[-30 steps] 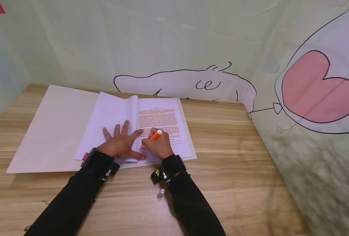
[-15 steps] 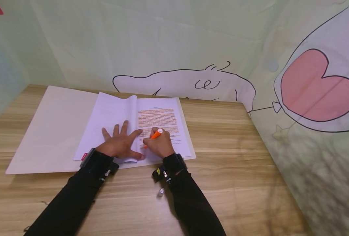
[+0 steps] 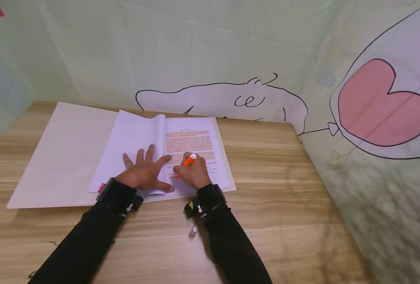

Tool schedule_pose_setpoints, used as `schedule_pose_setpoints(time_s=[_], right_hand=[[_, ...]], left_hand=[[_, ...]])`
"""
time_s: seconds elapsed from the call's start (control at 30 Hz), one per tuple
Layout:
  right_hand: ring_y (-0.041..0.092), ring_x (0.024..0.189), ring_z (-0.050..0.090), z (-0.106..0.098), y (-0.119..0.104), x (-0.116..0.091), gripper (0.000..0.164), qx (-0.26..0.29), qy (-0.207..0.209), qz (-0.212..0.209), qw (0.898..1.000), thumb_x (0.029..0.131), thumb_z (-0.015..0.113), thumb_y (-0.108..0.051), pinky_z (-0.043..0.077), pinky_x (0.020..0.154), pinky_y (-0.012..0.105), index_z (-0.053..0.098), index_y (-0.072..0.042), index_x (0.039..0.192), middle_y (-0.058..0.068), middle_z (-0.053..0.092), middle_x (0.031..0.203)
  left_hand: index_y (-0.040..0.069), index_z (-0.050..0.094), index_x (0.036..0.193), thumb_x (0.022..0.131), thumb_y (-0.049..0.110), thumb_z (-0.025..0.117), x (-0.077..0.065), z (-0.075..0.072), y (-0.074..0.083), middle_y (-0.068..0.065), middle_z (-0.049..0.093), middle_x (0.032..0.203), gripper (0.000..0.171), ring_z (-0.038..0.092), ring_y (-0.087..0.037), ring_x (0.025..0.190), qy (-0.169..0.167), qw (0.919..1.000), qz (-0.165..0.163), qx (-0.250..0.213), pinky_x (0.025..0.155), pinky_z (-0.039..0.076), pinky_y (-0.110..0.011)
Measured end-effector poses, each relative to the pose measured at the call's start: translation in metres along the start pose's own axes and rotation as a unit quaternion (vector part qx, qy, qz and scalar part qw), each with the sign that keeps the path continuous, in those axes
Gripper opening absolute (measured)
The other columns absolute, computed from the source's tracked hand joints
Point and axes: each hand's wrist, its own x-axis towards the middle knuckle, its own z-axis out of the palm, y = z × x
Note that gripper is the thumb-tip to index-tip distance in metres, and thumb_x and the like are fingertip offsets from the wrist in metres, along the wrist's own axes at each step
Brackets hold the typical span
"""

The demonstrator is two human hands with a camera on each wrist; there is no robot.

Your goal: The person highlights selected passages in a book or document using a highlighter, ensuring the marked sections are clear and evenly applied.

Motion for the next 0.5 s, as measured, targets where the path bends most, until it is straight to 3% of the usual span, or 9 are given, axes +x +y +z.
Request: schedule_pose_setpoints(time_s=[0.5], right_hand=[[0.011,0.047,0.041,-0.0048,0.0028,0.0026,0.032,-0.015,-0.001,-0.001,1.0,0.076,0.071,-0.005,0.026,0.04,0.023,0.045,-0.014,0.06,-0.005,0.043,0.049]], left_hand=[[0.027,0.034,0.154,0.068,0.063,0.081,0.0001,-0.0006,0.0004,-0.03,0.004,0.162,0.105,0.009,-0.058,0.143,-0.006,1.0,-0.003,0.0,0.105,-0.001,-0.085]])
